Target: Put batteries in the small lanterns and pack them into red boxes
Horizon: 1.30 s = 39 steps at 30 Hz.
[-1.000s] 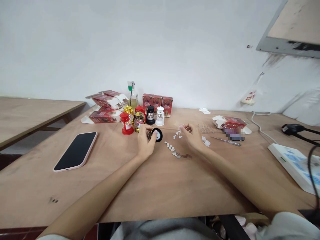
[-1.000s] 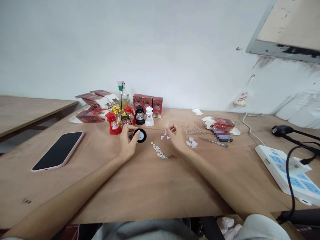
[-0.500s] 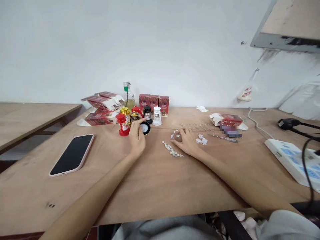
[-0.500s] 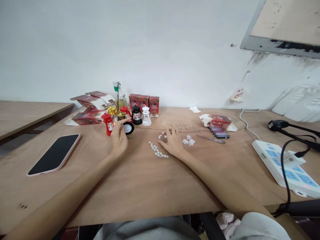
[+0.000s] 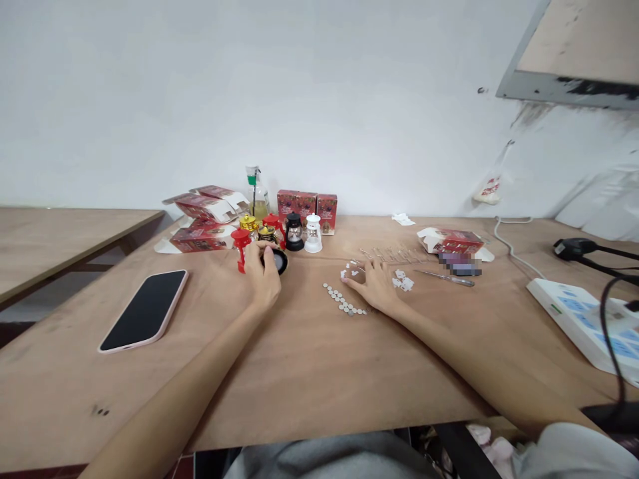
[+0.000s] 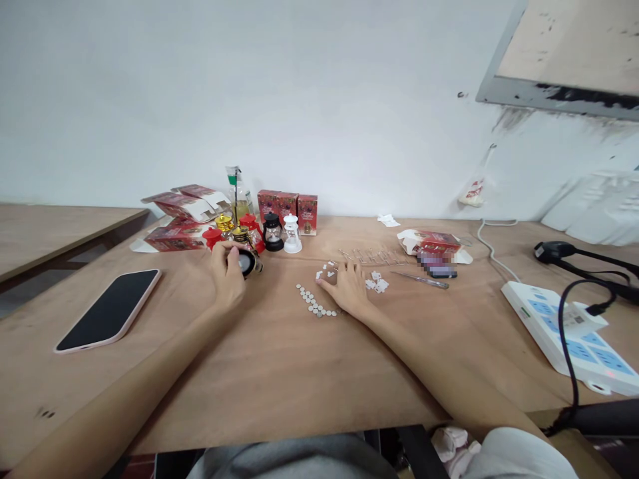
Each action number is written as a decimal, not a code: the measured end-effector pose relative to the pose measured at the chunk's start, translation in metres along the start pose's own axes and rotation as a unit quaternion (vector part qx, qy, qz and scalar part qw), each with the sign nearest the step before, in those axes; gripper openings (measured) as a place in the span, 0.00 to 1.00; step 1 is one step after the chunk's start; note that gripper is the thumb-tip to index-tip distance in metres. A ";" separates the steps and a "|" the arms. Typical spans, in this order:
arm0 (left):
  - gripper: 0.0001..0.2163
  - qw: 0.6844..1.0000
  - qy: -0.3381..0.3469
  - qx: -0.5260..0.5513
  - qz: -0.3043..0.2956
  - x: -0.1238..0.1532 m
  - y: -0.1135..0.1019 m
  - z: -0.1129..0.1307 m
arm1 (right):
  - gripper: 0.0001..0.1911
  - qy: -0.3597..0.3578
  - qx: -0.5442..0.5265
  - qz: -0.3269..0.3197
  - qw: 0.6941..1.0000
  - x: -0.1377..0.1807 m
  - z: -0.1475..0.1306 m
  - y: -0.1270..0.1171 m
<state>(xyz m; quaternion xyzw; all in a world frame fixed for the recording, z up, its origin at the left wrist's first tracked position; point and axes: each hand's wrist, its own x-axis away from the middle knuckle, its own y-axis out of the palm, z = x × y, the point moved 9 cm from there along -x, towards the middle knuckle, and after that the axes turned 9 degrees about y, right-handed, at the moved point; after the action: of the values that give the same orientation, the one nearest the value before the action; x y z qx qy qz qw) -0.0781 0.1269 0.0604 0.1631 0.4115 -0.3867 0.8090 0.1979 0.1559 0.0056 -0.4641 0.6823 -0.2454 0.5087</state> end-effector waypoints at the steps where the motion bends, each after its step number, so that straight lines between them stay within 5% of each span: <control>1: 0.06 1.000 -0.014 0.002 0.004 0.001 0.000 -0.005 | 0.27 -0.014 -0.006 0.010 1.000 0.001 -0.003 -0.003; 5: 0.08 0.999 -0.042 -0.008 -0.028 0.004 0.006 -0.019 | 0.23 -0.077 0.000 0.049 0.996 0.007 -0.020 -0.015; 8: 0.08 0.989 0.028 -0.092 -0.111 0.004 0.015 -0.004 | 0.22 -0.112 -0.012 0.056 0.992 0.012 -0.031 -0.021; 14: 0.30 0.898 0.160 -0.262 -0.316 0.034 0.050 0.040 | 0.24 -0.129 -0.086 0.052 0.986 0.015 -0.034 -0.024; 17: 0.32 0.860 0.174 -0.300 -0.375 0.053 0.058 0.041 | 0.25 -0.136 -0.112 0.059 0.983 0.016 -0.034 -0.026; 24: 0.21 0.833 0.295 -0.203 -0.423 0.066 0.046 0.027 | 0.24 -0.205 -0.142 0.090 0.964 0.025 -0.045 -0.035; 31: 0.22 0.825 0.464 -0.097 -0.307 0.053 0.016 0.072 | 0.27 -0.345 -0.161 0.143 0.913 0.044 -0.065 -0.055; 39: 0.23 0.758 0.545 -0.052 -0.353 0.059 0.009 0.098 | 0.31 -0.362 -0.165 0.171 0.902 0.047 -0.061 -0.053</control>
<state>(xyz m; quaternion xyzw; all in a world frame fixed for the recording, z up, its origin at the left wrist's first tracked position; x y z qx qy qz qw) 0.0026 0.0467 0.0731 0.1472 0.8310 -0.4686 0.2610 0.1600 0.0819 0.0483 -0.4742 0.5511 0.1461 0.6708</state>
